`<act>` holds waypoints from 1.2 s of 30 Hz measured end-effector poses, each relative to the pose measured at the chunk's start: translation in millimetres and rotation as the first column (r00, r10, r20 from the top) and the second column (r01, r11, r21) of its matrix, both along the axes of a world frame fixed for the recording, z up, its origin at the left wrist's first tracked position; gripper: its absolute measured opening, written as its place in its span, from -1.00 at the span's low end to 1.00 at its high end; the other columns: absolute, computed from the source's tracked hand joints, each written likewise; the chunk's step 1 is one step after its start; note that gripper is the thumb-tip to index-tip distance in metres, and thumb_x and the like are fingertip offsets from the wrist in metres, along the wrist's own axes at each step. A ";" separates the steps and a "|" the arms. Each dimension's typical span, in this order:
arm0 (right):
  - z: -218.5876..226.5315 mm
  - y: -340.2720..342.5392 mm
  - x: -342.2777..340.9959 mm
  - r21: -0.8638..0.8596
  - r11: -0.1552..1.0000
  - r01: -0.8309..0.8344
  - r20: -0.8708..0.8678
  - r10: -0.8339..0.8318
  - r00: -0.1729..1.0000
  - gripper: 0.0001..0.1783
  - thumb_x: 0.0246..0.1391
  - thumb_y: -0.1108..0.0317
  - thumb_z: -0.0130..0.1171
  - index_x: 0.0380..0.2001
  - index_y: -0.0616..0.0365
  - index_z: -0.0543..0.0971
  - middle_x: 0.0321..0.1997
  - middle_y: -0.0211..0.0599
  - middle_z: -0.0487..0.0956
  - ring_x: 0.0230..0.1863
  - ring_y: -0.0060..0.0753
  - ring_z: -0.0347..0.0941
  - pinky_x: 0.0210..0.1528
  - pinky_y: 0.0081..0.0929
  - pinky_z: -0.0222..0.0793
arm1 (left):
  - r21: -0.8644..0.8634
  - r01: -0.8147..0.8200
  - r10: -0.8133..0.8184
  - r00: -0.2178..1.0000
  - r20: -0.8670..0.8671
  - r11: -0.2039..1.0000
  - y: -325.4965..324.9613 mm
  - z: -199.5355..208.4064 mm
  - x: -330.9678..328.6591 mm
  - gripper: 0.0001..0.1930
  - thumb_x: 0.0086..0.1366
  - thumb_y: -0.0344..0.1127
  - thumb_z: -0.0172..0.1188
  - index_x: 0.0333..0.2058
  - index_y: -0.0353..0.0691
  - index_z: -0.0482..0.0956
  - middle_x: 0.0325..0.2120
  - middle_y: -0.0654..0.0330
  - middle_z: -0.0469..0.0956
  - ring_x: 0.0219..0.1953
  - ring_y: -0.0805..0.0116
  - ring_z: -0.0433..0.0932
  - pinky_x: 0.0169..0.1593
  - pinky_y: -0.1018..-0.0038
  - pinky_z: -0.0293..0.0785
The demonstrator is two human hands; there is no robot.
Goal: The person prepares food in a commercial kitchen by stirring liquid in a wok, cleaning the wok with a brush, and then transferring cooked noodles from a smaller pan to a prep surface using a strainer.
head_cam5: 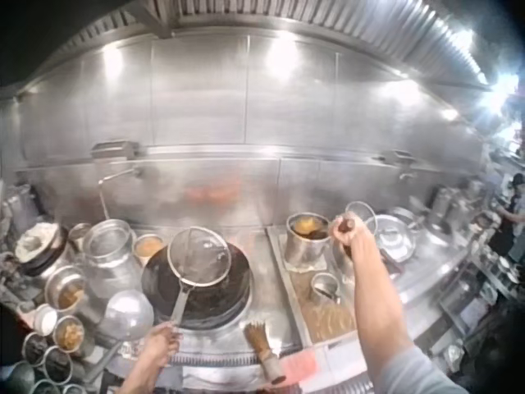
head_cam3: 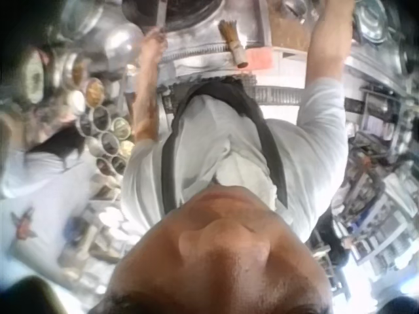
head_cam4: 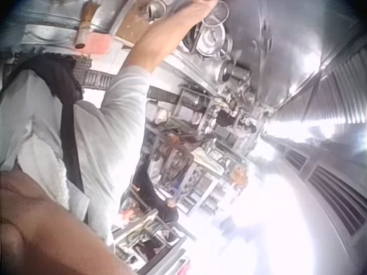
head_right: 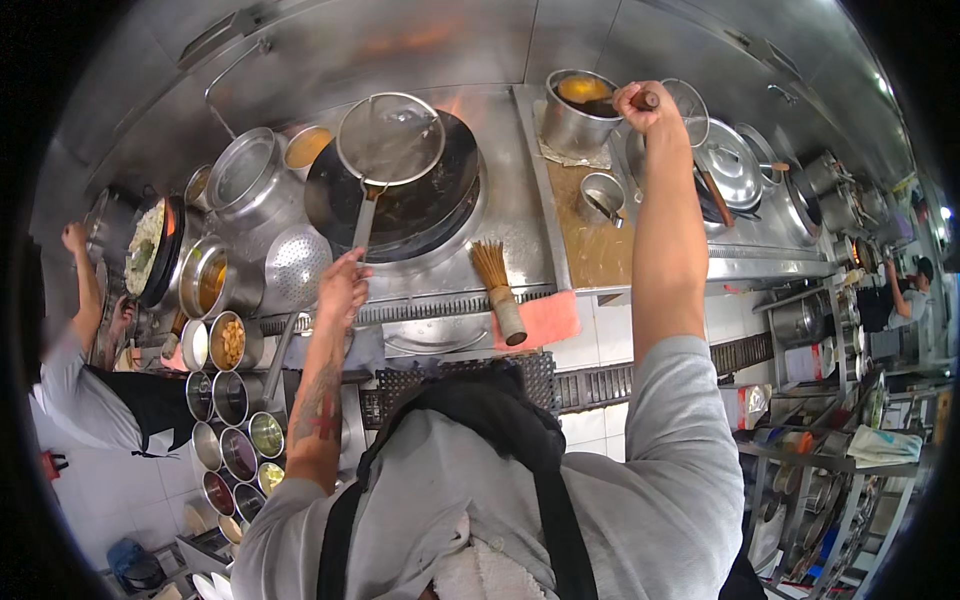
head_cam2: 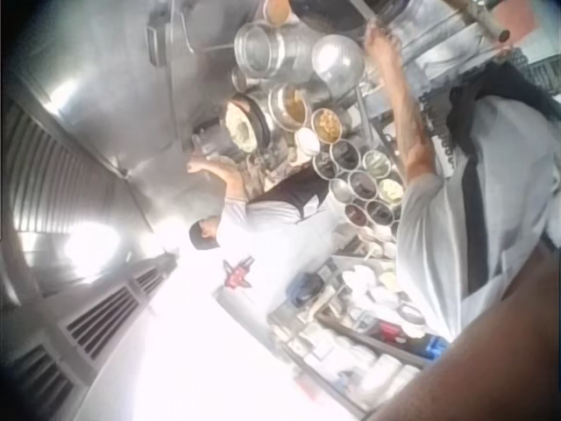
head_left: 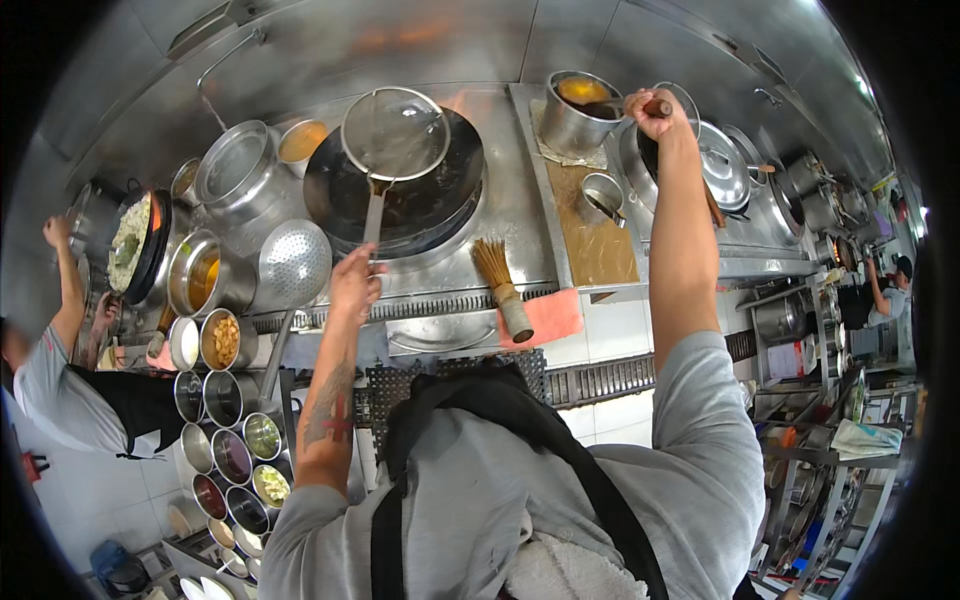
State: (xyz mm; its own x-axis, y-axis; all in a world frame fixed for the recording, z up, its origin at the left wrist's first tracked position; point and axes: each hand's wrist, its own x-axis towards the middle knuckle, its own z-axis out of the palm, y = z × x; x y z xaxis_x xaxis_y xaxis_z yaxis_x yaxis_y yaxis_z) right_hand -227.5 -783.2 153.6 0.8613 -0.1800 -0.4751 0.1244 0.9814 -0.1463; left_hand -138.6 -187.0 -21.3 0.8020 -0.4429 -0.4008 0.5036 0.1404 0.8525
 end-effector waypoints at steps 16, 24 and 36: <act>-16.7 284.0 -11.7 -0.274 0.947 -0.166 0.179 0.220 0.959 -0.81 0.07 0.64 -0.15 -0.22 0.23 0.29 -0.45 -0.26 0.31 -0.61 -0.59 0.24 -0.66 -0.73 0.23 | -0.096 0.044 -0.046 0.999 -0.020 0.994 -13.9 15.6 11.9 -0.79 0.42 -0.30 -0.04 -0.04 -0.23 0.36 -0.48 0.07 0.52 -0.76 0.60 0.16 -0.78 0.64 -0.01; -16.2 288.1 -40.2 -0.892 -0.065 -0.446 -0.450 0.053 0.892 -0.68 0.09 0.46 -0.03 -0.05 0.13 0.41 -0.53 -0.47 0.38 -0.65 -0.64 0.28 -0.66 -0.56 0.24 | 0.515 -0.345 -0.324 0.479 0.816 0.785 40.2 -2.5 49.4 -0.67 0.41 -0.24 -0.06 -0.01 -0.28 0.54 -0.61 0.12 0.61 -0.66 0.34 0.51 -0.47 0.37 0.45; -11.1 23.4 74.8 -0.522 -0.238 -0.819 -0.803 -0.185 0.566 -0.80 -0.02 0.48 -0.13 -0.51 0.33 0.50 -0.72 -0.35 0.40 -0.74 -0.37 0.41 -0.75 -0.41 0.29 | 0.128 -0.160 0.123 0.958 0.259 0.979 20.4 31.9 -14.4 -0.65 0.48 -0.23 -0.09 0.12 -0.27 0.39 -0.56 0.19 0.51 -0.80 0.67 0.13 -0.73 0.66 0.00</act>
State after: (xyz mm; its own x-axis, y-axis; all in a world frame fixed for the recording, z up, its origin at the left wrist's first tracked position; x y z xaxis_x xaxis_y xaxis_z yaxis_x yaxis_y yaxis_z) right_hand -152.6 -759.8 142.6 0.6801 -0.5695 -0.4617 -0.7192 -0.3964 -0.5706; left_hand -153.0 -166.7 10.6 0.9346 -0.2693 -0.2322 0.2569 0.0597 0.9646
